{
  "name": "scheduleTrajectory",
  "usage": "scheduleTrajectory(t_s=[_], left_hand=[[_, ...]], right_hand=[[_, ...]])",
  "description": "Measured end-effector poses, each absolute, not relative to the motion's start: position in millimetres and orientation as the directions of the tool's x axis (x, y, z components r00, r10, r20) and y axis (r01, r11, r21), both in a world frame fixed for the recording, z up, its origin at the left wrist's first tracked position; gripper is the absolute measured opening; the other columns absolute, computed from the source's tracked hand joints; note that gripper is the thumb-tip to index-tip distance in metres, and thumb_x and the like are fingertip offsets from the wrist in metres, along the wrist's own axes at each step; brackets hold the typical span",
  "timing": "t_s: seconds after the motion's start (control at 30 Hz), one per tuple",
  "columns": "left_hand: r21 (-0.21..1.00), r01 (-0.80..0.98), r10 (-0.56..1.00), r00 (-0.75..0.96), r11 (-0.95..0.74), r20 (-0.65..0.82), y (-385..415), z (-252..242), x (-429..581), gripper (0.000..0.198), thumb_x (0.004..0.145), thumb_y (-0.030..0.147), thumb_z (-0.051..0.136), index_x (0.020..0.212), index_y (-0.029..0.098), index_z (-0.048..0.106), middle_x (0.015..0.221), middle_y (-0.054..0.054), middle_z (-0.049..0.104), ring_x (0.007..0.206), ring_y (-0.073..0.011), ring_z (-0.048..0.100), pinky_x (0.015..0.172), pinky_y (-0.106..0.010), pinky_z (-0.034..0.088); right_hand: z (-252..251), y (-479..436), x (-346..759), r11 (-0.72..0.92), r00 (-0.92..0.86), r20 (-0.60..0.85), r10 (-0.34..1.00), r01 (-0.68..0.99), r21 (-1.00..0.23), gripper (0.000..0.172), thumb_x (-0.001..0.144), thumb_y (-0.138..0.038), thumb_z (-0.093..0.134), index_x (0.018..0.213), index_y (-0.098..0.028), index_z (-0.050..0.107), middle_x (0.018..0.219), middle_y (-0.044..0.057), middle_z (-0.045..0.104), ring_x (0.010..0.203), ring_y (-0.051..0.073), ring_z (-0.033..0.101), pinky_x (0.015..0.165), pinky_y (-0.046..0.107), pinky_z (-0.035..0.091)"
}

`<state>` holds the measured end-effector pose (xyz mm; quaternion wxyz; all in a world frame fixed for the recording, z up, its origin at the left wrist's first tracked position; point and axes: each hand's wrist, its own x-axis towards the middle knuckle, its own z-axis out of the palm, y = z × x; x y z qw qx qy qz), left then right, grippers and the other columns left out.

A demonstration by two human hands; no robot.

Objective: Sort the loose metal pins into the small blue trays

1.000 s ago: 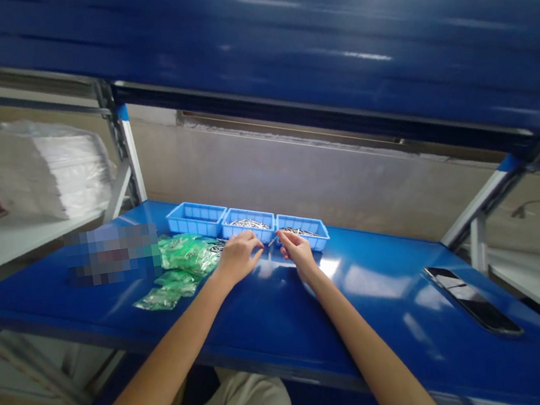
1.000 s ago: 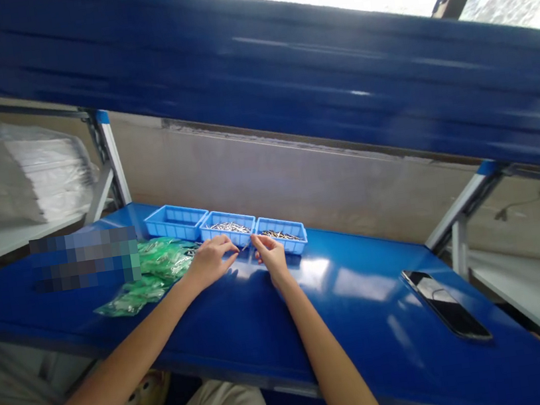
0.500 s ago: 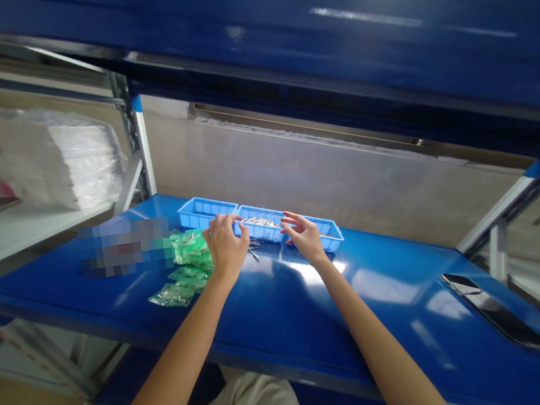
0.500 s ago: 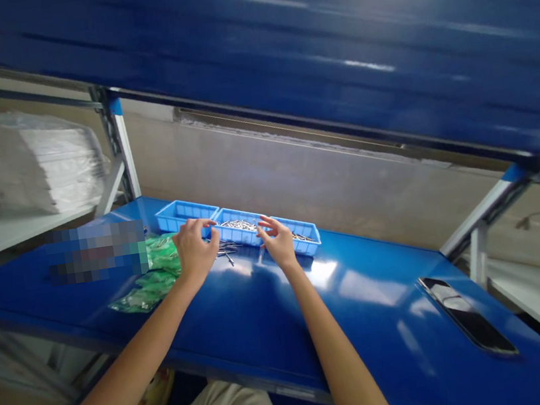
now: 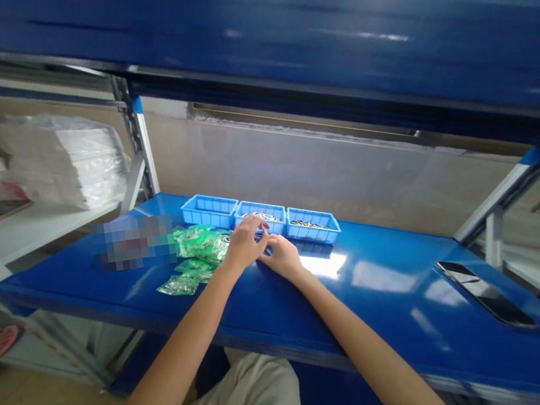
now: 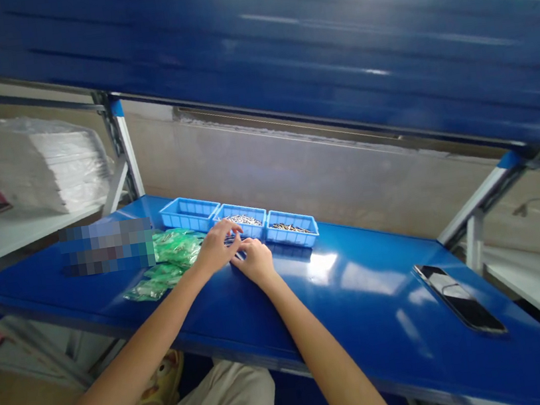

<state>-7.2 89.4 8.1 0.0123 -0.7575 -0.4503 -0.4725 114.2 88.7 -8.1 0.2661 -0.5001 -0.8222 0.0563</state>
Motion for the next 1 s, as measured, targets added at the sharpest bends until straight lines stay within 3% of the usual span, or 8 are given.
scheduleTrajectory(t_s=[0.17, 0.3, 0.43, 0.6, 0.77, 0.9, 1.0], left_hand=[[0.392, 0.658, 0.691, 0.278, -0.643, 0.667, 84, 3, 3, 0.010, 0.075, 0.018, 0.045, 0.080, 0.019, 0.054, 0.082, -0.002, 0.056, 0.076, -0.0144, 0.053, 0.071, -0.027, 0.044], [0.390, 0.680, 0.681, 0.221, -0.621, 0.698, 87, 1, 3, 0.015, 0.076, 0.015, 0.043, 0.084, 0.019, 0.054, 0.084, -0.003, 0.056, 0.081, -0.0153, 0.053, 0.076, -0.028, 0.044], [0.450, 0.718, 0.668, 0.027, -0.531, 0.744, 95, 1, -5, 0.020, 0.078, 0.013, 0.040, 0.090, 0.018, 0.055, 0.086, -0.004, 0.057, 0.079, -0.0150, 0.053, 0.079, -0.029, 0.043], [0.544, 0.730, 0.705, -0.120, -0.415, 0.699, 97, 0, -10, 0.021, 0.078, 0.016, 0.041, 0.092, 0.018, 0.057, 0.083, -0.005, 0.058, 0.069, -0.0145, 0.052, 0.074, -0.030, 0.044], [0.552, 0.704, 0.800, 0.037, -0.446, 0.599, 97, -6, -7, 0.022, 0.081, 0.028, 0.041, 0.087, 0.018, 0.059, 0.081, -0.003, 0.058, 0.068, -0.0136, 0.052, 0.071, -0.029, 0.043], [0.531, 0.687, 0.841, 0.228, -0.496, 0.491, 97, -12, -5, 0.028, 0.082, 0.035, 0.039, 0.077, 0.018, 0.060, 0.074, -0.002, 0.057, 0.067, -0.0136, 0.052, 0.067, -0.027, 0.042], [0.527, 0.672, 0.834, 0.269, -0.520, 0.481, 98, -14, -5, 0.029, 0.083, 0.033, 0.037, 0.074, 0.018, 0.060, 0.074, -0.002, 0.057, 0.068, -0.0137, 0.053, 0.067, -0.027, 0.042]], right_hand=[[-8, 94, 118, 0.421, -0.298, 0.334, 0.894, 0.813, -0.403, 0.017, 0.075, -0.026, 0.051, 0.080, -0.022, 0.066, 0.082, 0.003, 0.065, 0.078, 0.018, 0.059, 0.062, 0.023, 0.040], [-12, 97, 122, 0.438, -0.251, 0.394, 0.884, 0.741, -0.509, 0.013, 0.071, -0.027, 0.056, 0.073, -0.022, 0.067, 0.082, 0.002, 0.066, 0.076, 0.017, 0.059, 0.062, 0.023, 0.042], [-15, 106, 127, 0.406, -0.137, 0.400, 0.906, 0.551, -0.729, 0.018, 0.071, -0.033, 0.057, 0.072, -0.018, 0.068, 0.076, 0.004, 0.066, 0.068, 0.015, 0.060, 0.061, 0.024, 0.046], [-12, 111, 128, 0.259, -0.019, 0.261, 0.965, 0.215, -0.942, 0.029, 0.069, -0.038, 0.056, 0.081, -0.013, 0.064, 0.067, 0.005, 0.063, 0.060, 0.016, 0.060, 0.042, 0.021, 0.045], [-10, 111, 128, 0.199, 0.031, 0.199, 0.980, 0.002, -0.980, 0.025, 0.071, -0.036, 0.053, 0.082, -0.015, 0.060, 0.079, 0.005, 0.064, 0.056, 0.011, 0.057, 0.038, 0.017, 0.040], [-16, 115, 130, 0.178, 0.015, 0.178, 0.984, -0.051, -0.983, 0.024, 0.069, -0.037, 0.055, 0.079, -0.015, 0.060, 0.073, 0.003, 0.063, 0.050, 0.008, 0.052, 0.037, 0.015, 0.036], [-20, 118, 131, 0.178, -0.009, 0.179, 0.984, -0.071, -0.982, 0.027, 0.068, -0.039, 0.057, 0.079, -0.015, 0.060, 0.070, 0.002, 0.062, 0.048, 0.007, 0.050, 0.036, 0.015, 0.035]])
